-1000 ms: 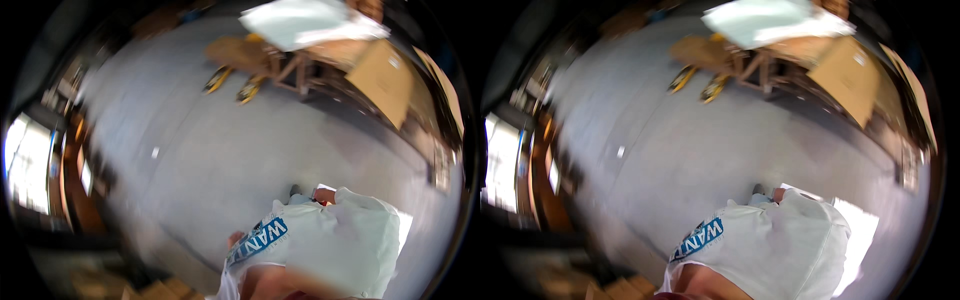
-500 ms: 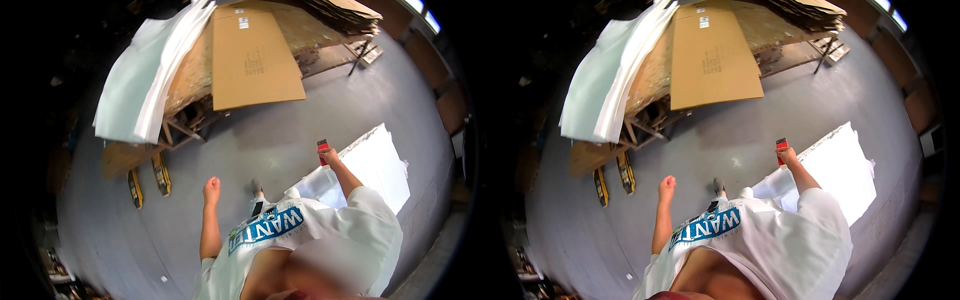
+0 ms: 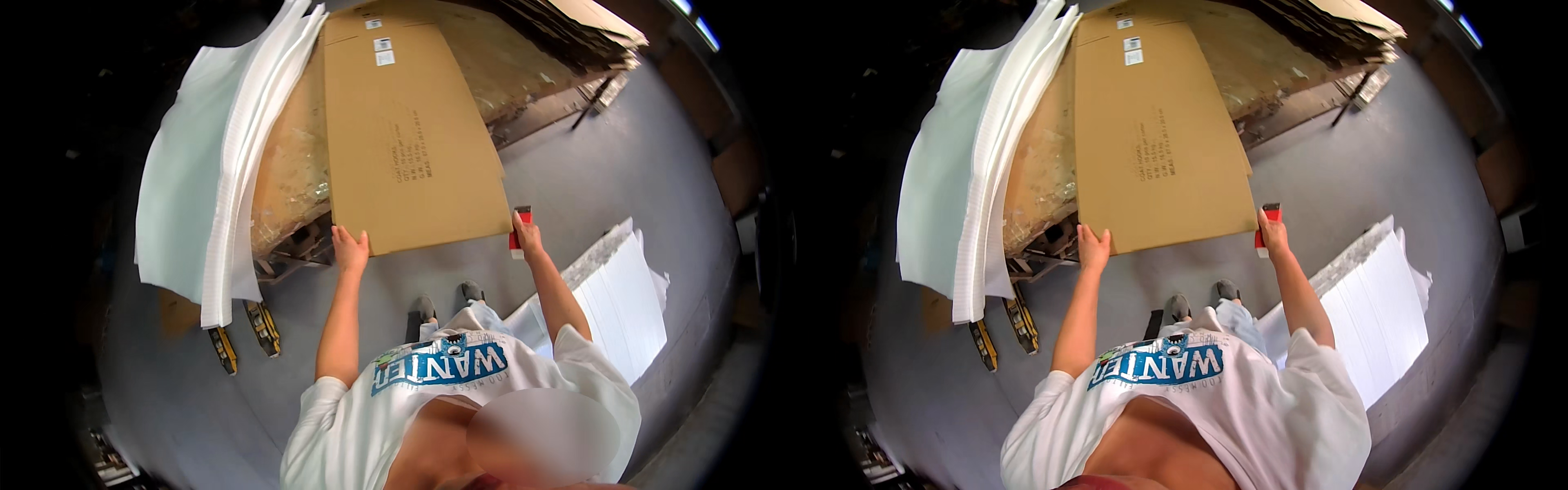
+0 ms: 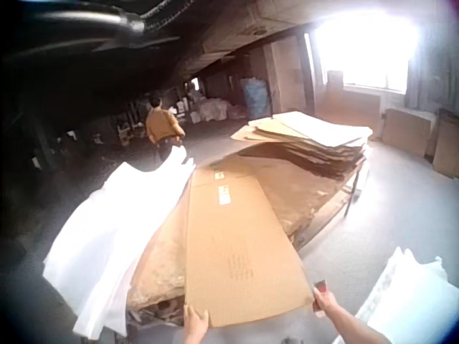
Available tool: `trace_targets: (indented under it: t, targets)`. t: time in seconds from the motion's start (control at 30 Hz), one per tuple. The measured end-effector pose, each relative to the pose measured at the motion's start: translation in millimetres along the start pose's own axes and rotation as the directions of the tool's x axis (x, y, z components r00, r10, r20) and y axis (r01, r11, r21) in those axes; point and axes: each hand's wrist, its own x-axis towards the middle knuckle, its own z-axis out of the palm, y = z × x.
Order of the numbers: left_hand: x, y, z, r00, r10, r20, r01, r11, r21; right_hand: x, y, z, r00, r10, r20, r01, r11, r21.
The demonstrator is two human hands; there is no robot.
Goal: The person repeatedly assembles flat cardboard boxes into rectangular shapes and seals them with packing tape. They use a handheld tape dispenser to apply tape along the seams of the boxes, then stack the finished boxes on the floor.
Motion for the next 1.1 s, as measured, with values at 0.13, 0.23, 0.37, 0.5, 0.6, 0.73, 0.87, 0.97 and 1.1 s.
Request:
trace_targets:
  t: [0.13,0.23,0.37,0.5,0.6,0.73,0.87,0.97,1.1]
  targets:
    - [-13.0,16.7,14.6,1.000,-0.013,0.017,0.010,0.983,0.183,-20.5,-25.0,-5.7,0.996,0.075,0.045,-0.082,0.980,0.180]
    - [-14.4,37.0,11.5,0.996,-0.058,0.071,0.050,0.992,0.112,-35.6,-48.2,-36.5,1.000,0.016,-0.005,-0.012,0.885,0.465]
    - [-5.6,64.6,-11.2,0.965,-0.162,0.205,0.168,0.986,-0.012,-90.1,-136.5,-91.9,0.983,-0.156,-0.095,0.179,0.734,0.655]
    - [22.0,40.6,-44.5,0.875,0.003,0.484,0.143,0.954,-0.265,-131.8,-216.1,-113.0,0.789,-0.540,-0.293,0.613,0.665,0.426]
    - [47.3,174.3,-101.4,0.843,0.121,0.525,0.283,0.730,-0.622,-139.9,-255.0,-129.3,0.550,-0.753,-0.362,0.834,0.480,0.271]
    - [110.1,325.5,-226.5,0.882,0.224,0.414,0.118,0.747,-0.655,-149.2,-291.2,-118.4,0.499,-0.835,-0.232,0.798,0.337,0.500]
    - [154.4,378.4,-267.3,0.770,0.221,0.599,0.088,0.893,-0.442,-154.0,-293.6,-99.1,0.606,-0.791,-0.082,0.529,0.324,0.784]
    - [171.1,390.5,-256.5,0.807,0.155,0.569,0.079,0.927,-0.365,-136.1,-266.7,-91.7,0.671,-0.733,-0.110,0.498,0.337,0.799]
    - [168.2,405.5,-260.1,0.945,0.070,0.319,0.003,0.975,-0.223,-93.3,-235.3,-98.7,0.840,-0.534,-0.098,0.382,0.452,0.806]
